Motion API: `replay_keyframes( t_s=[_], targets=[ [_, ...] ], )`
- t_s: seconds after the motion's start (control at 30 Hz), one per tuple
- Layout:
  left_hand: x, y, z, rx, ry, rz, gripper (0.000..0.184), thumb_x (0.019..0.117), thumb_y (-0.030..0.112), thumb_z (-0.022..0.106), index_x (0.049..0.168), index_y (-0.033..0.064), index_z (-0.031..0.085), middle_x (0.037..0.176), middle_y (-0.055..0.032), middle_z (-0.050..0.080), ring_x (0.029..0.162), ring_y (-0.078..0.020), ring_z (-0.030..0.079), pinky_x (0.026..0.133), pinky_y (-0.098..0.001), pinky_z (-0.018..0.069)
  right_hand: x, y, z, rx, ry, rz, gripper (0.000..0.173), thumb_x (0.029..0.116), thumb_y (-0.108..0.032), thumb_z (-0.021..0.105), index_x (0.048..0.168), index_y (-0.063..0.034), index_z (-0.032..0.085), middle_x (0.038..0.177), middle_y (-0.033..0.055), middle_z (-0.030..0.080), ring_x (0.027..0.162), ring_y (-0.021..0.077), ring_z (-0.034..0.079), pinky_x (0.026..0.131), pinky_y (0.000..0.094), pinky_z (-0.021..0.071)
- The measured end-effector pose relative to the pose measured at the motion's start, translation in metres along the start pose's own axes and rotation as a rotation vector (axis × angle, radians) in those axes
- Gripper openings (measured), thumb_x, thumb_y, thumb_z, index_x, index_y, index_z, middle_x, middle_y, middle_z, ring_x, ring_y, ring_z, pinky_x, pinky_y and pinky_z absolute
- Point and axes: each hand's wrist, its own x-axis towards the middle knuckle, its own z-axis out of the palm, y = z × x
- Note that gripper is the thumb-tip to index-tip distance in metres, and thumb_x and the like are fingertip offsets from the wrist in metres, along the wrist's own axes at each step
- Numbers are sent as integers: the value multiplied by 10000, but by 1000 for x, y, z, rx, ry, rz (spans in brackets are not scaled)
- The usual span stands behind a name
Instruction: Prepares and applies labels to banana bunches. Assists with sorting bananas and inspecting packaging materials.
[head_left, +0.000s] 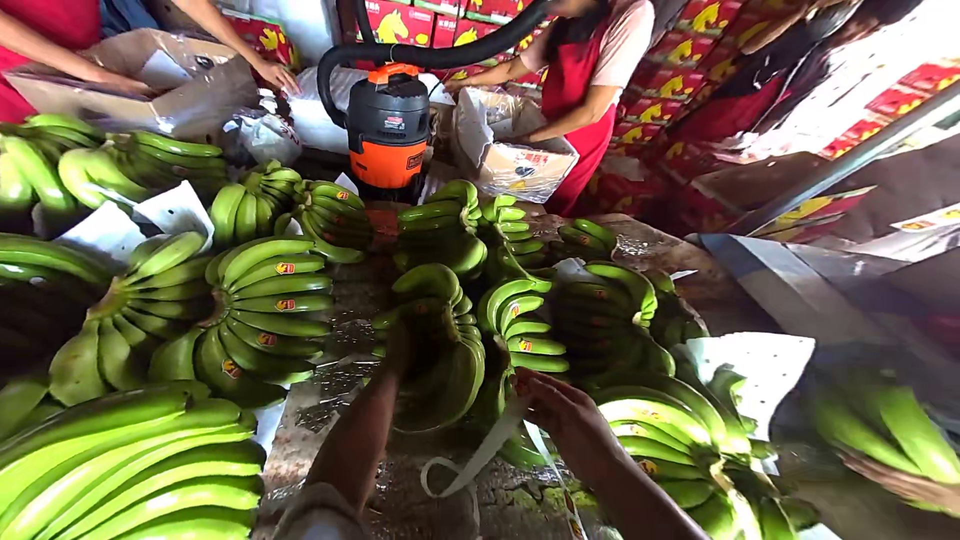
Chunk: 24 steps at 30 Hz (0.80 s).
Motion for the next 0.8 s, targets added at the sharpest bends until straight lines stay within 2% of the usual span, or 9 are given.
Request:
replay_keyframes(
  t_s=[0.1, 0.13, 0.23, 0.33, 0.4, 0.53, 0.63, 0.7, 0.8],
  targets=[
    [-29, 15, -18, 67, 71, 27, 478, 1055, 207, 528, 1480, -6, 477, 1439, -252, 556, 1337, -403, 546, 1116, -565, 423, -2, -1, 2, -133, 14, -64, 306, 961, 51, 598, 1265, 28, 625, 1057, 110, 724, 861, 153, 720, 740, 296, 610],
    [-41, 22, -21, -13, 154, 118, 393, 1030, 133, 553, 1380, -46, 566, 1354, -269, 608, 1269, -406, 593, 1080, -557, 456, -2, -2, 2, -185, 17, -79, 362, 936, 67, 626, 1295, 19, 614, 1055, 112, 730, 839, 148, 722, 720, 293, 609],
    [-93, 43, -12, -288, 212, 594, 164, 913, 85, 718, 1010, -46, 735, 1066, -177, 715, 1021, -252, 693, 948, -398, 562, -5, 0, 2, -310, -24, -85, 465, 923, 61, 654, 1380, 18, 577, 1106, 130, 724, 847, 151, 729, 736, 304, 619],
    [-133, 55, 9, -200, 151, 1041, 144, 919, 120, 713, 998, 26, 790, 1080, -123, 757, 1096, -270, 698, 1014, -456, 518, -9, 0, 6, -479, -121, -148, 512, 909, 58, 652, 1411, 16, 558, 1142, 106, 724, 910, 114, 713, 802, 291, 601],
    [-143, 59, 18, -37, 257, 1163, 86, 884, 53, 702, 906, 34, 783, 1003, -115, 761, 1009, -288, 721, 985, -477, 527, -13, -1, 7, -552, -175, -184, 509, 902, 56, 653, 1402, 11, 568, 1139, 75, 735, 952, 85, 708, 848, 274, 589],
    [-149, 50, 32, 118, 427, 1256, 100, 893, -16, 642, 855, 51, 705, 932, -99, 714, 968, -244, 712, 1061, -416, 500, -17, 1, 4, -442, -202, -66, 486, 908, 58, 614, 1389, -5, 580, 1145, 77, 717, 968, 97, 692, 849, 276, 579],
    [-144, 33, 47, 87, 535, 1324, 115, 962, 20, 559, 918, 94, 635, 977, -91, 675, 1022, -239, 675, 1076, -387, 487, -21, 2, 5, -128, -202, 129, 524, 893, 54, 506, 1409, -26, 549, 1156, 88, 674, 993, 166, 669, 814, 351, 581],
    [-141, 27, 51, 31, 561, 1329, 95, 1009, 64, 527, 998, 107, 612, 1033, -91, 659, 1069, -241, 652, 1086, -377, 474, -24, 4, 7, 14, -187, 193, 422, 968, -52, 466, 1374, -40, 579, 1156, 76, 694, 1018, 174, 678, 830, 373, 583],
    [-137, 29, 31, -285, 390, 1048, 121, 994, 59, 564, 974, -26, 648, 1037, -180, 680, 1043, -259, 667, 988, -359, 524, -21, 7, 11, 98, -26, 153, 362, 1104, -247, 396, 1268, -8, 614, 1057, 74, 717, 964, 174, 703, 856, 381, 589]
  ],
)
